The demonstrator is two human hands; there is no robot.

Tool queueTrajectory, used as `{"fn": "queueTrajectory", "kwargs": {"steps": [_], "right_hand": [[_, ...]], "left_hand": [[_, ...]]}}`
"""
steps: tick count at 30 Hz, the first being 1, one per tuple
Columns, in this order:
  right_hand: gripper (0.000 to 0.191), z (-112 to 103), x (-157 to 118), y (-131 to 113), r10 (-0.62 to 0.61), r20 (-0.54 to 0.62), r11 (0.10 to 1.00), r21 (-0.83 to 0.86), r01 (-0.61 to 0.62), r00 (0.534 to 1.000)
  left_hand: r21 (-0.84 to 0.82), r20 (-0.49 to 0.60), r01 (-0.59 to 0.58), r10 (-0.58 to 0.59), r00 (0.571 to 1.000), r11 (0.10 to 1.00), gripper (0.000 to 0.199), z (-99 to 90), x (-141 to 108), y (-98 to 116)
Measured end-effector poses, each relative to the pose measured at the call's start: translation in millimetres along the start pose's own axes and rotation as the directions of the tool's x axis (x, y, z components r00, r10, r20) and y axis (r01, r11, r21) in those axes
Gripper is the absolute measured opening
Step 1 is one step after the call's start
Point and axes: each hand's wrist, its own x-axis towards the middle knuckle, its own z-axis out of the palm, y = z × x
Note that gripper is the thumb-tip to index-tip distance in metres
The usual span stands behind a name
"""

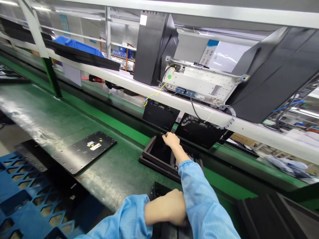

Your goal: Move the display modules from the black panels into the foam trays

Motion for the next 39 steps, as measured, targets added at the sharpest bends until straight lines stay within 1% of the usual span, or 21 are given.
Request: {"fn": "queueTrajectory", "kwargs": {"steps": [2, 3, 5, 6, 8, 10, 12, 13, 15, 17, 19, 21, 23, 25, 29, 31, 33, 36, 39], "right_hand": [[0.036, -6, -20, 10, -0.042, -0.02, 0.999, 0.004, 0.042, 0.999], [0.035, -9, -32, 18, -0.059, -0.03, 0.998, 0.008, 0.06, 0.998], [0.032, -15, -63, 38, -0.078, -0.046, 0.997, 0.023, 0.079, 0.996], [0.031, -17, -81, 52, -0.076, -0.052, 0.996, 0.033, 0.078, 0.996], [0.031, -15, -122, 86, -0.048, -0.06, 0.997, 0.064, 0.052, 0.997], [0.033, -5, -168, 125, 0.004, -0.08, 0.986, 0.165, 0.009, 0.997], [0.039, 14, -218, 165, 0.089, -0.136, 0.905, 0.424, -0.023, 0.987], [0.044, 25, -243, 182, 0.151, -0.147, 0.858, 0.511, -0.055, 0.978], [0.053, 47, -292, 210, 0.29, -0.133, 0.776, 0.612, -0.151, 0.948], [0.058, 66, -336, 227, 0.428, -0.115, 0.715, 0.65, -0.258, 0.896], [0.06, 79, -371, 236, 0.536, -0.112, 0.664, 0.668, -0.336, 0.837], [0.061, 88, -397, 241, 0.608, -0.11, 0.616, 0.691, -0.379, 0.787], [0.062, 96, -414, 242, 0.653, -0.09, 0.568, 0.715, -0.408, 0.752], [0.064, 104, -422, 242, 0.667, -0.054, 0.536, 0.727, -0.428, 0.743], [0.071, 124, -422, 239, 0.621, 0.064, 0.545, 0.681, -0.489, 0.781], [0.074, 131, -418, 238, 0.6, 0.102, 0.517, 0.708, -0.482, 0.793], [0.077, 135, -415, 239, 0.583, 0.133, 0.429, 0.787, -0.443, 0.801], [0.081, 131, -412, 239, 0.555, 0.212, 0.277, 0.865, -0.418, 0.805], [0.083, 122, -414, 235, 0.533, 0.268, 0.188, 0.887, -0.421, 0.803]], "left_hand": [[0.013, 0.07, -0.037, 0.036, 0.997, 0.999, 0.041, -6.6, -1, 4], [0.026, 0.092, -0.054, 0.051, 0.994, 0.998, 0.042, -6.7, -2, 7], [0.055, 0.089, -0.078, 0.073, 0.993, 0.995, 0.04, 1.4, -9, 13], [0.065, 0.073, -0.087, 0.083, 0.994, 0.994, 0.039, 9.6, -14, 17], [0.111, 0.01, -0.097, 0.096, 0.995, 0.989, 0.035, 31.8, -27, 27], [0.203, -0.089, -0.088, 0.108, 0.99, 0.975, 0.028, 56.9, -43, 36], [0.311, -0.171, -0.061, 0.119, 0.978, 0.948, 0.029, 79.0, -59, 43], [0.353, -0.189, -0.05, 0.124, 0.974, 0.934, 0.033, 87.8, -65, 45], [0.4, -0.19, -0.047, 0.133, 0.973, 0.915, 0.039, 100.1, -75, 47], [0.42, -0.171, -0.054, 0.137, 0.976, 0.906, 0.043, 106.3, -81, 47], [0.431, -0.143, -0.063, 0.137, 0.98, 0.9, 0.045, 108.2, -85, 48], [0.447, -0.116, -0.07, 0.135, 0.984, 0.892, 0.045, 107.9, -88, 49], [0.468, -0.108, -0.072, 0.138, 0.985, 0.881, 0.045, 106.6, -93, 52], [0.487, -0.115, -0.069, 0.142, 0.983, 0.871, 0.045, 104.6, -96, 55], [0.504, -0.106, -0.063, 0.134, 0.985, 0.861, 0.046, 97.9, -96, 56], [0.509, -0.094, -0.065, 0.13, 0.987, 0.858, 0.047, 93.2, -94, 56], [0.513, -0.076, -0.068, 0.125, 0.989, 0.856, 0.048, 88.6, -91, 59], [0.522, -0.046, -0.079, 0.121, 0.992, 0.849, 0.049, 84.0, -88, 68], [0.535, -0.063, -0.074, 0.127, 0.99, 0.842, 0.049, 83.0, -89, 76]]}}
